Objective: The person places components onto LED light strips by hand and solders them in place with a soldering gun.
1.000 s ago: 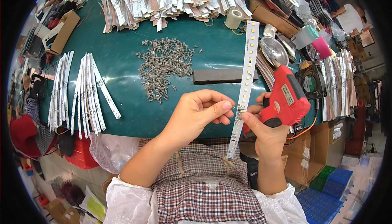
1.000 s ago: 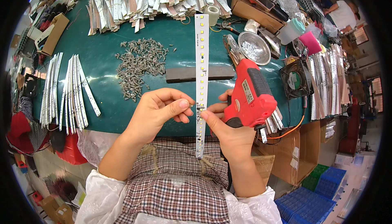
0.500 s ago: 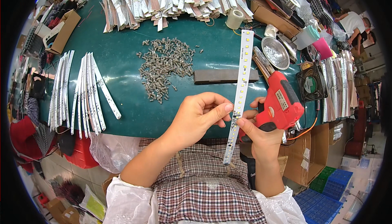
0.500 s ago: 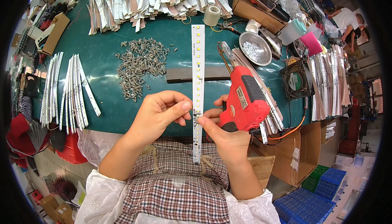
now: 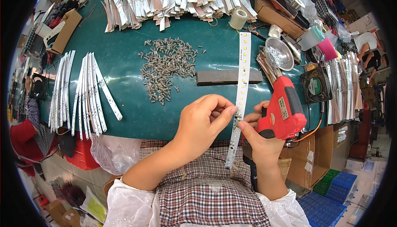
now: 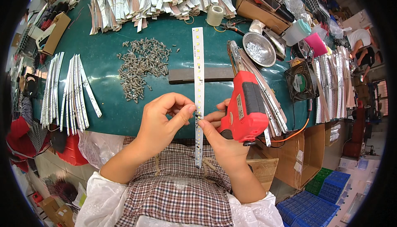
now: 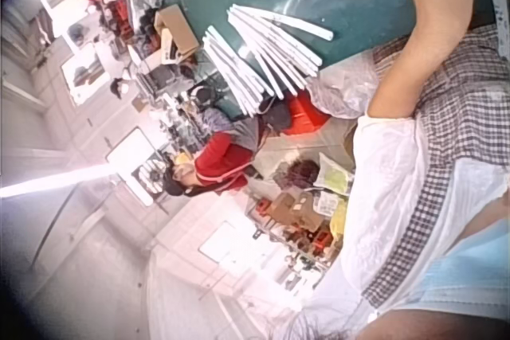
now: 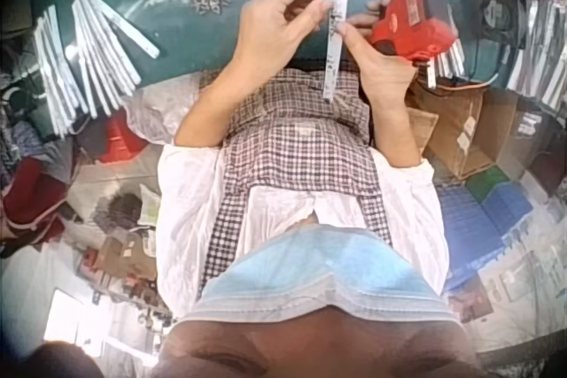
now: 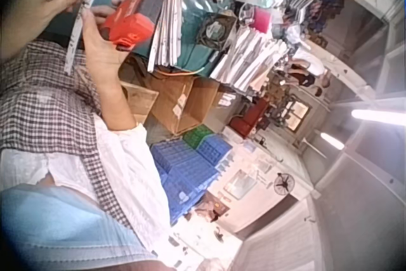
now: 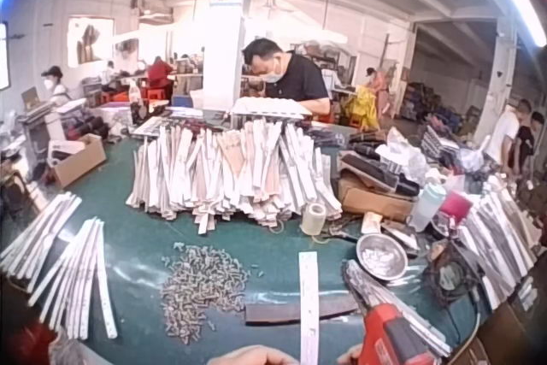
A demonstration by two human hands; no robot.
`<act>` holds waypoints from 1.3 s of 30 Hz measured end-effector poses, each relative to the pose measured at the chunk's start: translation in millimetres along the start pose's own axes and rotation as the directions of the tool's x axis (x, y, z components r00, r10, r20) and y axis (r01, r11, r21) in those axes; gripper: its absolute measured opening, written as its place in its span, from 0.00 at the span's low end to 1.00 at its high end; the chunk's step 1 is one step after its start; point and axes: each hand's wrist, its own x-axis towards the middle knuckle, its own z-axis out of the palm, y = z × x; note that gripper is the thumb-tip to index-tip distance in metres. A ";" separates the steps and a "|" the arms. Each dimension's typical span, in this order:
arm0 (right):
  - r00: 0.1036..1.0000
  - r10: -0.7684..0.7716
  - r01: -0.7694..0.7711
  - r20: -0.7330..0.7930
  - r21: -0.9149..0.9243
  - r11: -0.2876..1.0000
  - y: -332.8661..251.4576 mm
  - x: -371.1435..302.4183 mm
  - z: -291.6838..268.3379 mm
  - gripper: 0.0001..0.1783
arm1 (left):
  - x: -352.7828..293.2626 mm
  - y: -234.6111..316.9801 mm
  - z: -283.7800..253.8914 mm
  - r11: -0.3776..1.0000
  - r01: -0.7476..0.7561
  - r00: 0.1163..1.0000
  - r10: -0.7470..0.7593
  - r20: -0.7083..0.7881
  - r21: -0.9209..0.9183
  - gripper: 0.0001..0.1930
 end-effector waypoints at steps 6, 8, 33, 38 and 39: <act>0.999 0.024 -0.024 -0.034 0.018 1.000 1.8 1.3 -1.4 0.29 | 4.2 -14.5 6.0 0.935 0.146 0.989 -0.132 0.064 -0.322 0.08; 0.999 0.025 -0.025 -0.044 0.001 1.000 2.4 2.1 -2.4 0.28 | 5.5 -14.4 8.2 0.901 0.100 0.995 -0.085 0.055 -0.421 0.07; 0.969 0.056 -0.068 -0.241 -0.039 0.997 26.9 -53.0 -92.5 0.20 | 74.1 -55.7 74.2 0.874 0.007 0.999 0.010 -0.032 0.486 0.07; 0.980 0.142 -0.168 -0.142 -0.197 0.966 38.9 -69.1 -104.6 0.14 | 70.1 -52.4 65.3 0.818 -0.131 0.988 0.155 0.005 0.560 0.11; 0.981 0.155 -0.179 -0.115 -0.252 0.951 43.2 -72.7 -107.4 0.12 | 70.2 -53.8 65.5 0.817 -0.128 0.989 0.151 0.005 0.562 0.11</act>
